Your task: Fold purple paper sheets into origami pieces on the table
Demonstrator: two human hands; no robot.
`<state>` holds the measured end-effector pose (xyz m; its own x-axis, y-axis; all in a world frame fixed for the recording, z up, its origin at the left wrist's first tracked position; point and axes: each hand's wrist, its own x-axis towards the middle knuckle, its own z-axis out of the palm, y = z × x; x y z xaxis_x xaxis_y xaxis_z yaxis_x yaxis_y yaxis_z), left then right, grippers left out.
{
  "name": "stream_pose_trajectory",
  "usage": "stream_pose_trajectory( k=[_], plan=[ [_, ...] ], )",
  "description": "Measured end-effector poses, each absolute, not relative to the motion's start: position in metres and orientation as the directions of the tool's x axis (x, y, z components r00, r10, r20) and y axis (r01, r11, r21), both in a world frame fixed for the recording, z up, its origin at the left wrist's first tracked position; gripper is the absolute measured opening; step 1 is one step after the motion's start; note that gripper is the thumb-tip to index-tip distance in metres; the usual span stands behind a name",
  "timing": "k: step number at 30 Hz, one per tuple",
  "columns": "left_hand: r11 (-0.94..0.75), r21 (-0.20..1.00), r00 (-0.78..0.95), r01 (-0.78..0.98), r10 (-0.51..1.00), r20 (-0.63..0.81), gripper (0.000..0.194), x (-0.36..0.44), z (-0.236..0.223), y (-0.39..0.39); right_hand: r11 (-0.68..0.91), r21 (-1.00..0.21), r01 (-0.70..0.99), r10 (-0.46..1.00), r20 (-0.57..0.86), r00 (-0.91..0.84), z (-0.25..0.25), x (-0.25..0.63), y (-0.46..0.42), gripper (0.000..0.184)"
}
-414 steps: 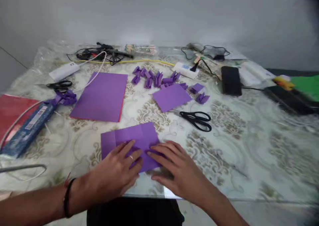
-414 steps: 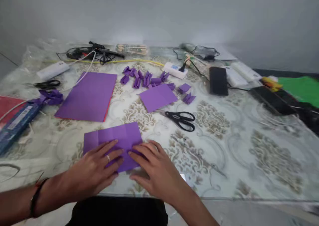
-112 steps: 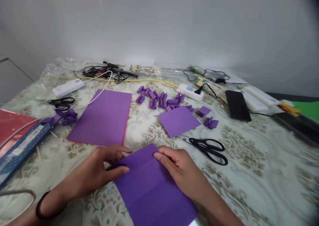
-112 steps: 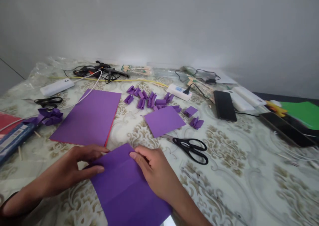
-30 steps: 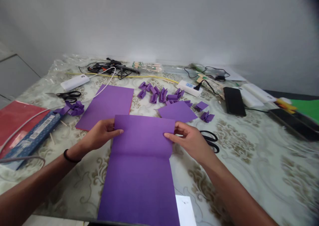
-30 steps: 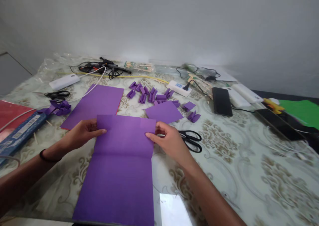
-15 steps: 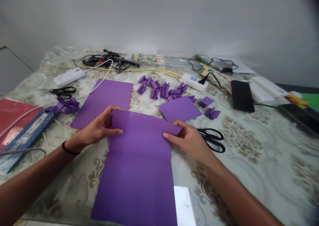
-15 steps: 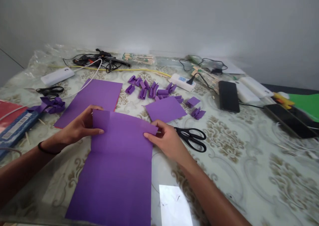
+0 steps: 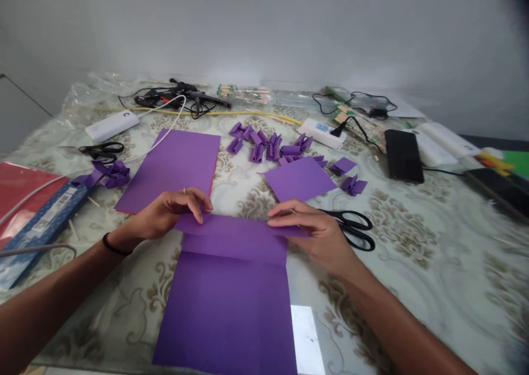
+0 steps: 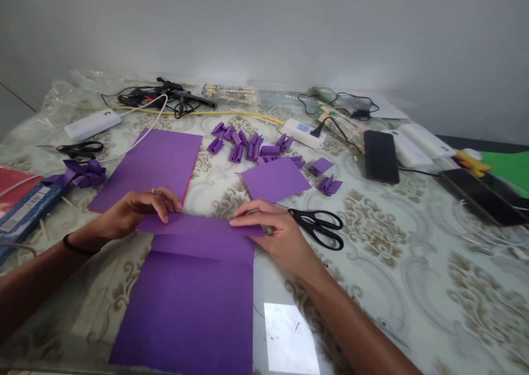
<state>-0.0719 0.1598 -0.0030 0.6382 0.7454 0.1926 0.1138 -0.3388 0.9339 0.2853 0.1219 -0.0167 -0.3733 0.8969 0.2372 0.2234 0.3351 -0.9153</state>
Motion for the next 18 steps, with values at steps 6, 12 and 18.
stream_pose_trajectory(
  k=[6, 12, 18],
  plan=[
    [-0.489, 0.839, 0.736, 0.239, 0.655, 0.172, 0.027, -0.075, -0.001, 0.153, 0.443, -0.825, 0.352, 0.827, 0.224, -0.515, -0.010, 0.297, 0.107, 0.029],
    [-0.615, 0.691, 0.780, 0.380, 0.615, 0.118, 0.059, -0.082, 0.011, 0.130, 0.552, -0.598, 0.580, 0.787, 0.145, -0.600, -0.004, 0.295, 0.077, 0.036],
    [-0.779, 0.443, 0.799, 0.444, 0.568, 0.199, 0.022, -0.065, 0.017, 0.106, 0.597, -0.507, 0.622, 0.792, 0.245, -0.559, -0.013, 0.276, 0.064, 0.020]
  ],
)
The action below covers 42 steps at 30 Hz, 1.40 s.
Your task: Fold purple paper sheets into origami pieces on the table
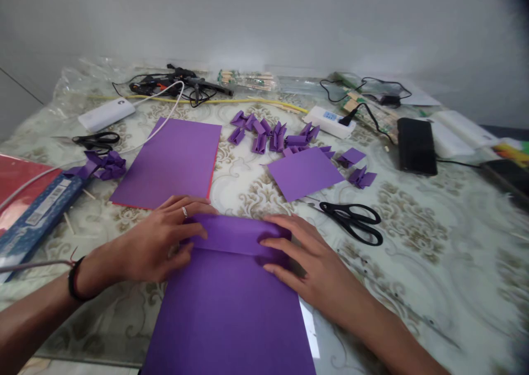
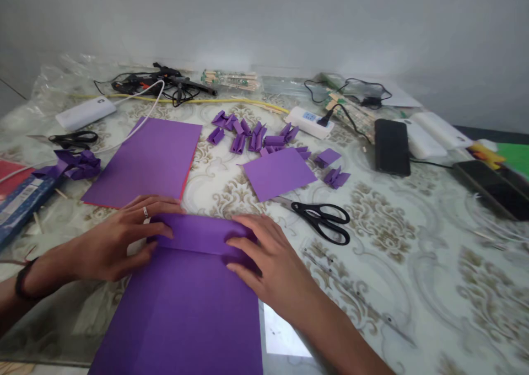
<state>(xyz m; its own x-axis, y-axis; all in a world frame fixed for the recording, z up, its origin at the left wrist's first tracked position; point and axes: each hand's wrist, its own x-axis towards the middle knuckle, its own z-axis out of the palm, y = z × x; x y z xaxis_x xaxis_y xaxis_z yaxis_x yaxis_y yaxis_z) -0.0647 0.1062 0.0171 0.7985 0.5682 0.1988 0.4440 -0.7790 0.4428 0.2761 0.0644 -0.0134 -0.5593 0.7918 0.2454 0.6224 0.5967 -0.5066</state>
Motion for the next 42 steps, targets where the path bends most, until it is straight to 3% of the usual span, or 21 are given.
stream_pose_trajectory(
  k=[2, 7, 9, 14, 23, 29, 42],
  plan=[
    [-0.786, 0.381, 0.772, 0.487, 0.591, 0.232, 0.007, -0.055, 0.009, 0.099, 0.606, -0.485, 0.630, 0.787, 0.256, -0.561, -0.017, 0.271, 0.063, 0.019],
    [-0.786, 0.308, 0.724, 0.537, 0.616, 0.311, 0.007, -0.043, -0.014, 0.087, 0.613, -0.479, 0.629, 0.785, 0.279, -0.553, -0.021, 0.265, 0.059, 0.013],
    [-0.784, 0.316, 0.718, 0.534, 0.618, 0.320, 0.010, -0.045, -0.018, 0.086, 0.610, -0.481, 0.630, 0.787, 0.278, -0.550, -0.021, 0.264, 0.058, 0.009],
    [-0.804, 0.369, 0.752, 0.467, 0.580, 0.314, 0.041, -0.049, -0.018, 0.085, 0.641, -0.448, 0.623, 0.765, 0.308, -0.566, -0.023, 0.264, 0.055, 0.017],
    [-0.771, 0.467, 0.762, 0.432, 0.590, 0.269, 0.039, -0.052, -0.020, 0.088, 0.639, -0.460, 0.616, 0.767, 0.321, -0.556, -0.026, 0.266, 0.054, 0.020],
    [-0.772, 0.457, 0.785, 0.442, 0.579, 0.220, 0.036, -0.053, -0.019, 0.086, 0.604, -0.500, 0.621, 0.790, 0.267, -0.552, -0.024, 0.269, 0.055, 0.021],
    [-0.760, 0.431, 0.785, 0.486, 0.597, 0.167, 0.037, -0.051, -0.015, 0.082, 0.548, -0.441, 0.710, 0.835, 0.251, -0.489, -0.023, 0.271, 0.056, 0.018]
  ],
)
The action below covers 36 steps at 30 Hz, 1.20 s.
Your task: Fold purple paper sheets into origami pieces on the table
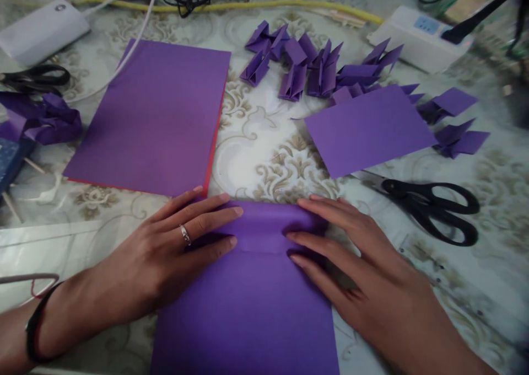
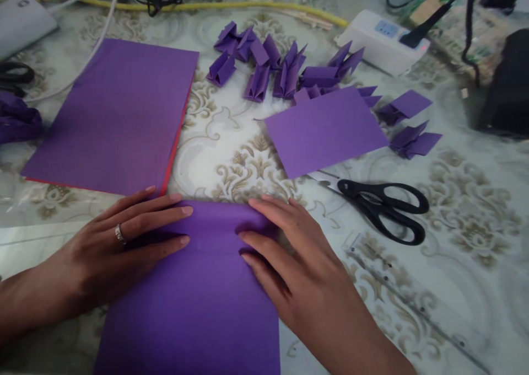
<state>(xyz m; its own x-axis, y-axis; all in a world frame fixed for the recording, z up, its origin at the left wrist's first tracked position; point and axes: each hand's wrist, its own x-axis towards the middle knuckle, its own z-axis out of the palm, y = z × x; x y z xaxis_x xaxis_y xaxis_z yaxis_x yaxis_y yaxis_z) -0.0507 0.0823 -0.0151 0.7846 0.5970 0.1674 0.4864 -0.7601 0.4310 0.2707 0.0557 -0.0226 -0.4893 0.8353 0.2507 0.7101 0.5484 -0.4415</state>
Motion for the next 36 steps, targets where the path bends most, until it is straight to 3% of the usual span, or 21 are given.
stream_pose_trajectory(
  k=[4, 7, 10, 15, 20, 27, 30, 34, 36],
  plan=[
    [-0.754, 0.449, 0.770, 0.479, 0.607, 0.198, 0.033, -0.050, -0.015, 0.083, 0.469, -0.470, 0.748, 0.883, 0.235, -0.406, -0.021, 0.271, 0.057, 0.031],
    [-0.775, 0.373, 0.753, 0.510, 0.612, 0.243, 0.040, -0.049, -0.014, 0.084, 0.426, -0.500, 0.754, 0.905, 0.219, -0.365, -0.022, 0.271, 0.059, 0.047],
    [-0.756, 0.301, 0.709, 0.581, 0.652, 0.268, 0.047, -0.048, -0.007, 0.086, 0.426, -0.509, 0.748, 0.905, 0.232, -0.357, -0.023, 0.272, 0.061, 0.047],
    [-0.590, 0.493, 0.611, 0.640, 0.779, 0.140, 0.062, -0.052, 0.018, 0.086, 0.484, -0.501, 0.718, 0.875, 0.269, -0.402, -0.019, 0.276, 0.063, 0.046],
    [-0.484, 0.644, 0.575, 0.593, 0.814, 0.082, 0.039, -0.058, 0.033, 0.087, 0.497, -0.502, 0.708, 0.867, 0.247, -0.434, -0.019, 0.279, 0.063, 0.048],
    [-0.559, 0.639, 0.616, 0.529, 0.770, 0.165, 0.029, -0.058, 0.018, 0.085, 0.497, -0.579, 0.647, 0.822, 0.073, -0.565, -0.010, 0.284, 0.066, 0.074],
    [-0.603, 0.607, 0.640, 0.518, 0.744, 0.192, 0.033, -0.055, 0.011, 0.085, 0.467, -0.612, 0.638, 0.816, 0.020, -0.578, -0.001, 0.286, 0.067, 0.071],
    [-0.616, 0.579, 0.651, 0.534, 0.737, 0.183, 0.039, -0.052, 0.007, 0.088, 0.456, -0.656, 0.601, 0.782, -0.026, -0.622, 0.006, 0.290, 0.067, 0.096],
    [-0.606, 0.581, 0.649, 0.543, 0.742, 0.167, 0.040, -0.051, 0.008, 0.091, 0.448, -0.685, 0.574, 0.774, -0.024, -0.633, 0.007, 0.291, 0.067, 0.095]
  ],
)
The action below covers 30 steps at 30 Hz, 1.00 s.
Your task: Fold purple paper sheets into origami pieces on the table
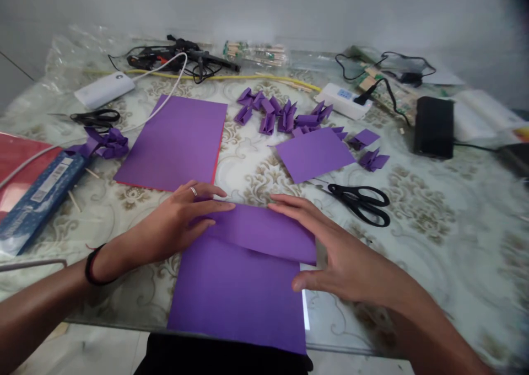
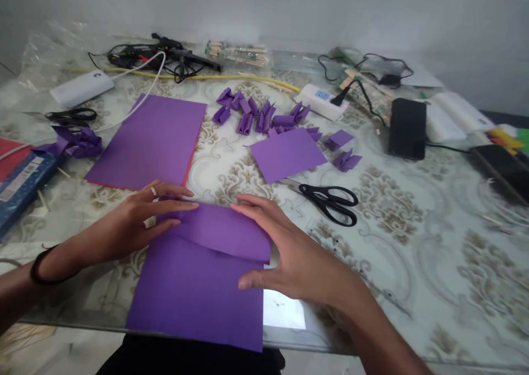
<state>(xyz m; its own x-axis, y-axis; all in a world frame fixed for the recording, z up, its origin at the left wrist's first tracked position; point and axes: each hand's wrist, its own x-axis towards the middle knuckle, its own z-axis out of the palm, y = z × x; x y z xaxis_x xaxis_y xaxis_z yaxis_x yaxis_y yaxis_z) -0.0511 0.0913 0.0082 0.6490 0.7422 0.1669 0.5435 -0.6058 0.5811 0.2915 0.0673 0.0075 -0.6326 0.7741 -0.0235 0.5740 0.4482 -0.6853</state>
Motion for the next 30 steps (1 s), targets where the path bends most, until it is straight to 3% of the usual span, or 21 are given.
stream_pose_trajectory(
  k=[4, 6, 14, 17, 22, 27, 30],
  plan=[
    [-0.594, 0.587, 0.679, 0.550, 0.727, 0.099, 0.037, -0.049, 0.014, 0.097, 0.424, -0.668, 0.612, 0.860, 0.086, -0.502, 0.003, 0.288, 0.068, 0.050],
    [-0.600, 0.591, 0.706, 0.539, 0.705, 0.071, 0.040, -0.046, 0.018, 0.099, 0.409, -0.654, 0.636, 0.892, 0.139, -0.431, -0.001, 0.284, 0.069, 0.039],
    [-0.573, 0.533, 0.688, 0.623, 0.725, -0.025, 0.064, -0.035, 0.032, 0.107, 0.485, -0.581, 0.654, 0.875, 0.314, -0.370, 0.001, 0.273, 0.069, 0.034],
    [-0.605, 0.520, 0.688, 0.603, 0.724, 0.044, 0.058, -0.036, 0.042, 0.106, 0.554, -0.506, 0.661, 0.830, 0.398, -0.391, 0.010, 0.272, 0.065, 0.032],
    [-0.645, 0.514, 0.719, 0.566, 0.691, 0.076, 0.050, -0.042, 0.045, 0.101, 0.577, -0.483, 0.658, 0.815, 0.383, -0.434, 0.013, 0.274, 0.057, 0.035],
    [-0.670, 0.348, 0.706, 0.656, 0.708, 0.032, 0.067, -0.038, 0.035, 0.104, 0.563, -0.452, 0.692, 0.822, 0.393, -0.412, 0.006, 0.273, 0.064, 0.038],
    [-0.669, 0.228, 0.688, 0.707, 0.726, -0.003, 0.068, -0.033, 0.033, 0.111, 0.593, -0.357, 0.721, 0.796, 0.395, -0.459, 0.004, 0.269, 0.074, 0.048]
  ],
)
